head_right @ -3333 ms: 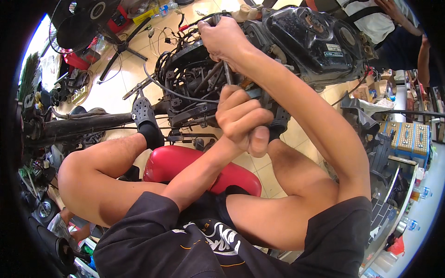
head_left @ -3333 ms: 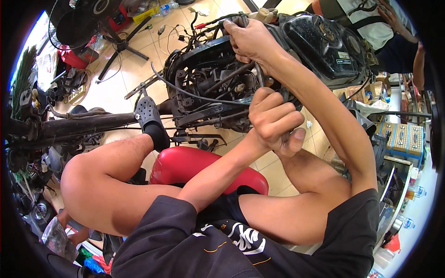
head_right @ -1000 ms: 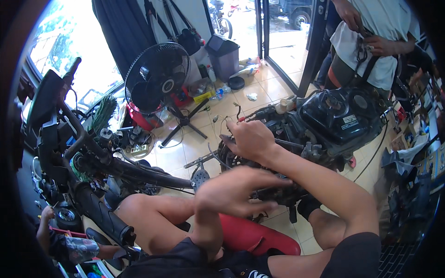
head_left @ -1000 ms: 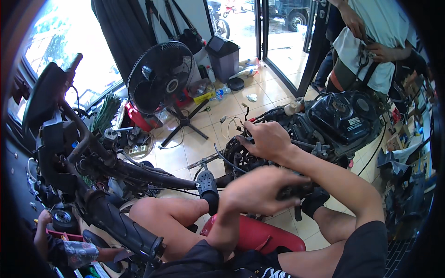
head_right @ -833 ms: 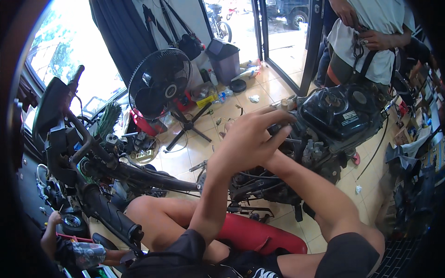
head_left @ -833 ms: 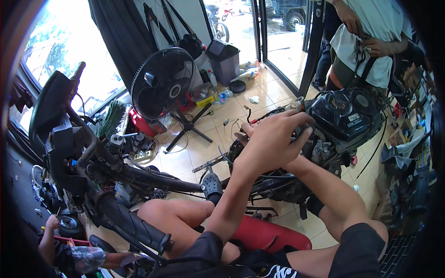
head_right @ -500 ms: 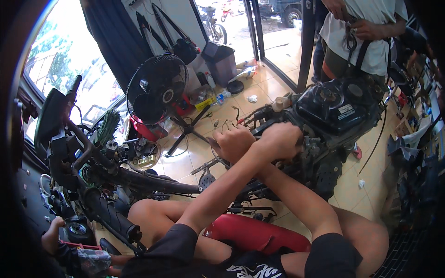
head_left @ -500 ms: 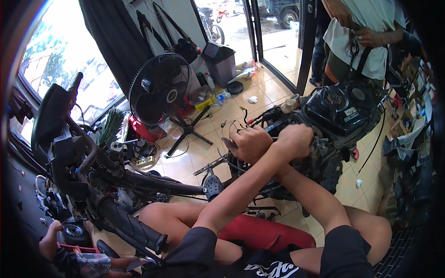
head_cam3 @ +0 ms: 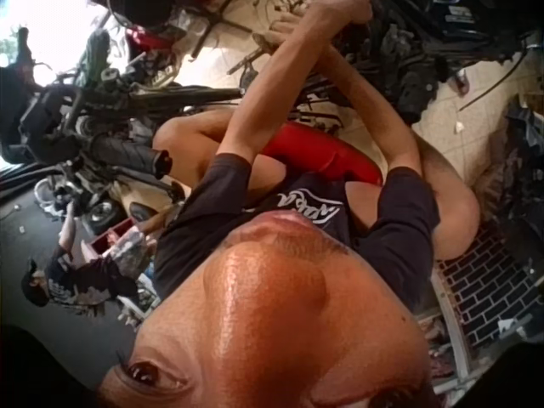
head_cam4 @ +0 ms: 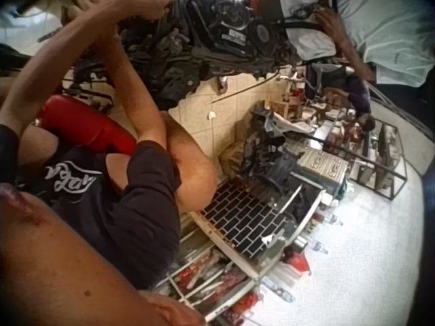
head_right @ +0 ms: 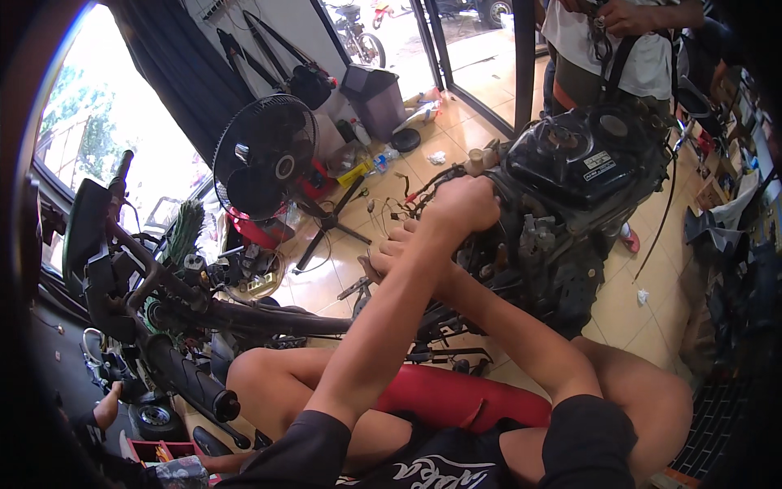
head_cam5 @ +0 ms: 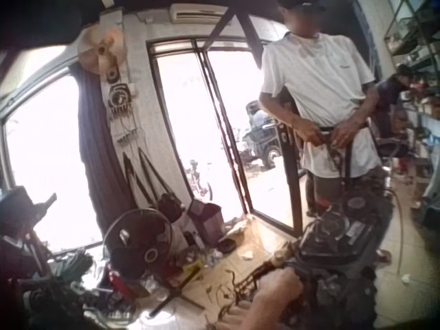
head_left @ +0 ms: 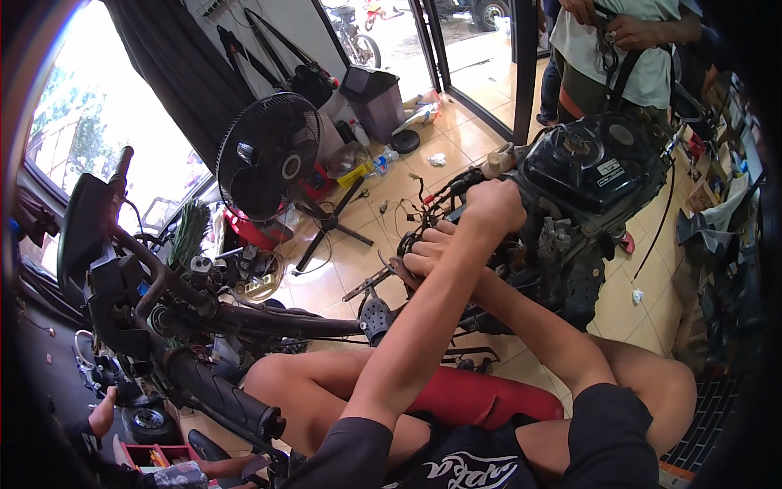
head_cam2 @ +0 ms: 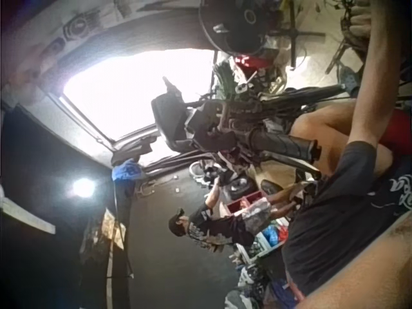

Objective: Repairing and inspecting internal components of a motorcycle frame.

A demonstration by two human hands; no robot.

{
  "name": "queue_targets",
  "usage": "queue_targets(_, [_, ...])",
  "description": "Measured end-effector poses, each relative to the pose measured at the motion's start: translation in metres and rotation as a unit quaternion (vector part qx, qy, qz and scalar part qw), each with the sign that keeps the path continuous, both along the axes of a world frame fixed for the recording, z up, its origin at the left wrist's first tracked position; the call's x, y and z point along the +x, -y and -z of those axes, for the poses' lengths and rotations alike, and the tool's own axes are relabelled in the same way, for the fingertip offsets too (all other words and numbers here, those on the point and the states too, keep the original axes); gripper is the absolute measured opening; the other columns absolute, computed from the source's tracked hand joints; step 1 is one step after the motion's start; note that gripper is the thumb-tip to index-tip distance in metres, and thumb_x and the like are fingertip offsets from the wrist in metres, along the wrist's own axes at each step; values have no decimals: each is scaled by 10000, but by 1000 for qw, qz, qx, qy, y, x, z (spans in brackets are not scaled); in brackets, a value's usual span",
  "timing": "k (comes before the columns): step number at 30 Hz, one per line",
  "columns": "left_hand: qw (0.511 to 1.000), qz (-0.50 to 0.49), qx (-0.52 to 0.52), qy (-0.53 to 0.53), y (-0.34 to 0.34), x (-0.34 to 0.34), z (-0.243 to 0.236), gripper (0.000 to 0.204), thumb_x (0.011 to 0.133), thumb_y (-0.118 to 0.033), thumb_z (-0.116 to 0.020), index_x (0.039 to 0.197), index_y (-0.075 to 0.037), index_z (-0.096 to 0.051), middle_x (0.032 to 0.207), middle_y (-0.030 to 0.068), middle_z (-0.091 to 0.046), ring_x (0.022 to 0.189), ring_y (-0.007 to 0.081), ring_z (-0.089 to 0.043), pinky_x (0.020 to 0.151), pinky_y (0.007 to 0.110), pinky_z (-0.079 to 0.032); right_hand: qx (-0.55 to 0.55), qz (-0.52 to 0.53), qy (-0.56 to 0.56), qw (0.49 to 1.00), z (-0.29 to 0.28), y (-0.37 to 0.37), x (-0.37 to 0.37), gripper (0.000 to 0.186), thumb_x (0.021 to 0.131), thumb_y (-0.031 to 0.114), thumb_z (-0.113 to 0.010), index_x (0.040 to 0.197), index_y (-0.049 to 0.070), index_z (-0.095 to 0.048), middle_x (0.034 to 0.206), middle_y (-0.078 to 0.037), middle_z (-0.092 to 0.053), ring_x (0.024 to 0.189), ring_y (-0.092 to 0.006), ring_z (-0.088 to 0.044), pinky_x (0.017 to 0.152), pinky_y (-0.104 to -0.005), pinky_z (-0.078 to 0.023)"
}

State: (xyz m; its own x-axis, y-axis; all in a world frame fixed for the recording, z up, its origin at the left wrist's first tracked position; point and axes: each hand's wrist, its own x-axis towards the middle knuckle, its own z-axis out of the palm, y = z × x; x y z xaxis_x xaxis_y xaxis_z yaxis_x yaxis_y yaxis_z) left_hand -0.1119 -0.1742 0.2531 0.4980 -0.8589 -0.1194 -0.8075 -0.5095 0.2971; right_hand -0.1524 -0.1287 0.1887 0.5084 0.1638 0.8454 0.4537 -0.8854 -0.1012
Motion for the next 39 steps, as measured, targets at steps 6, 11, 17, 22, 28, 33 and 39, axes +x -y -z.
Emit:
queue_targets(6, [973,37,176,-148,4,50,-15,421,1057,-383,-477,1336,-129,-664,1201,141,-740,987,291,-744,839,415,-615,80,-62,10,995,19,7,-15,399,837,328,-748,1098,46,-643,1154,-87,-624,1144,-340,-566,1020,-494,-417])
queue_targets(11, [955,102,103,-258,-12,68,-14,573,1039,-483,-548,1531,-189,-520,1524,68,-557,1126,226,-659,852,345,-597,-29,-32,-8,999,13,15,-27,372,737,331,-749,1003,73,-715,989,-90,-699,1003,-276,-648,897,-454,-488])
queue_targets(17, [926,89,99,-352,-11,65,-26,698,1040,-459,-569,1579,-50,-399,1540,227,-498,1384,406,-516,1154,487,-437,-5,-88,-37,995,-4,21,-30,167,717,264,-756,695,102,-719,687,-42,-671,752,-243,-653,856,-414,-505])
queue_targets(22, [898,120,32,-423,-14,82,-8,677,1033,-457,-592,1556,-53,-444,1378,203,-626,1160,301,-643,1030,425,-515,-18,-114,-94,989,-10,32,-33,211,718,248,-759,606,95,-668,608,-18,-617,680,-231,-615,806,-373,-509])
queue_targets(28, [893,63,-81,-437,-23,95,17,539,1053,-388,-583,1452,-26,-563,1213,121,-689,904,183,-640,842,346,-541,-61,-184,-117,974,-14,49,-35,213,744,237,-765,622,105,-651,654,-16,-615,761,-225,-607,801,-383,-498])
queue_targets(33, [878,18,-184,-442,-41,93,32,437,1069,-370,-549,1316,-22,-640,1126,103,-688,897,182,-646,808,347,-555,-15,-200,-73,977,-11,56,-47,240,781,203,-772,625,91,-627,688,-26,-570,780,-242,-586,813,-404,-492])
queue_targets(39, [870,-43,-288,-397,-74,67,24,368,1053,-338,-561,1132,4,-675,995,102,-686,837,194,-675,762,348,-563,3,-131,-37,991,4,65,-65,239,822,203,-725,657,59,-630,874,-114,-690,965,-345,-675,988,-507,-559])
